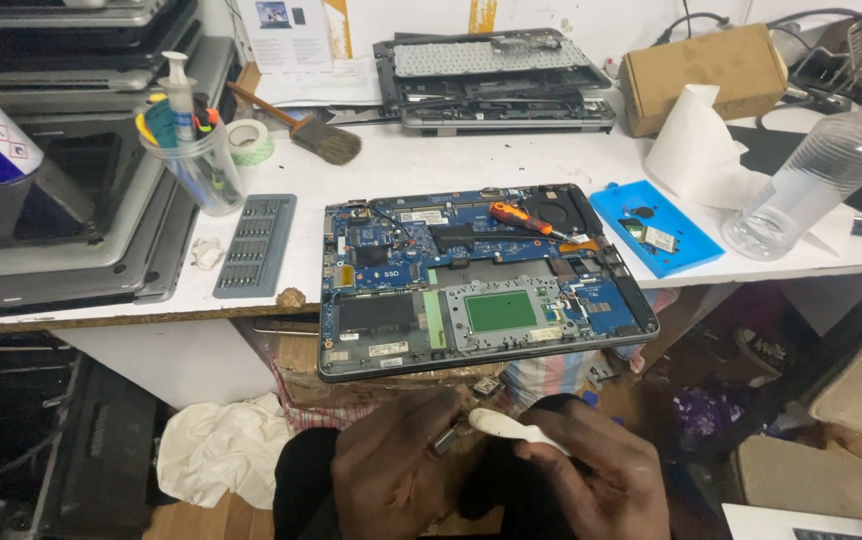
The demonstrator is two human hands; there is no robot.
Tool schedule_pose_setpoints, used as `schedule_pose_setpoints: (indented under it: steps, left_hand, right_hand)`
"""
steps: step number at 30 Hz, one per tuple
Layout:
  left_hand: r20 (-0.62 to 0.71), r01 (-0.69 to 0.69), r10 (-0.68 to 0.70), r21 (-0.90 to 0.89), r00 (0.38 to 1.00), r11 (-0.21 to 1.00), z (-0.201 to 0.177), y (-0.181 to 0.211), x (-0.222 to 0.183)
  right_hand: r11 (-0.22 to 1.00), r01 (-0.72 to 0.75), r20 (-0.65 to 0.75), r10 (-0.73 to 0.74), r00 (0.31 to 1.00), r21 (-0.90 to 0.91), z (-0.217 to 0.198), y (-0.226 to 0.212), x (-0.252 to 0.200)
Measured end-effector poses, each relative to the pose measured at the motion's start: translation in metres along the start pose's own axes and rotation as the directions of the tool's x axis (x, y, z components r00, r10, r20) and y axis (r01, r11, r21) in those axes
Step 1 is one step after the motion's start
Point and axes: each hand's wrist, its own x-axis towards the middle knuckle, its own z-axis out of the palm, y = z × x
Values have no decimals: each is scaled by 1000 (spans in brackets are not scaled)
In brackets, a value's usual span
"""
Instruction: Cleaning a small circuit board with a brush and solution before re-installing it into a laptop chassis.
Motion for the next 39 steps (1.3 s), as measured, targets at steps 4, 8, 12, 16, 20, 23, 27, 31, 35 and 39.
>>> schedule_pose_setpoints:
  steps: [4,8,12,16,20,23,27,31,35,39]
  left_hand:
    - [84,34,-39,58,996,998,0,-29,-27]
    - [23,-7,5,76,1000,997,2,-16,-17]
    - [51,32,-35,56,998,998,0,-13,-13]
    - [60,75,-78,47,995,996,3,-16,-15]
    - [54,118,-118,1,992,993,-1,-6,-5]
    - [24,180,-179,-26,983,983,-5,-11,-6]
    - [51,282,-278,-151,959,947,-3,-13,-3]
    - [101,267,-253,-160,962,950,2,-12,-7]
    - [146,236,-215,-145,966,961,3,-2,0]
    - [237,273,-226,-189,945,943,5,-3,-3]
  right_hand:
    - [998,12,-49,-14,999,-55,2,10,0]
    - [998,-63,-3,63,998,27,7,1,-6]
    - [997,-54,14,55,998,-50,4,14,-6]
    - [993,-42,-20,40,999,-114,11,13,-7]
    - [995,-102,47,102,994,-6,4,28,-8]
    - [965,-112,-138,80,987,-239,-7,56,-2]
    - [987,7,-75,-19,997,-162,-22,40,12]
    - [987,121,52,-116,992,-105,-21,37,13]
    - [991,94,109,-84,991,-90,-17,26,10]
    - [976,193,163,-176,971,-96,-21,26,15]
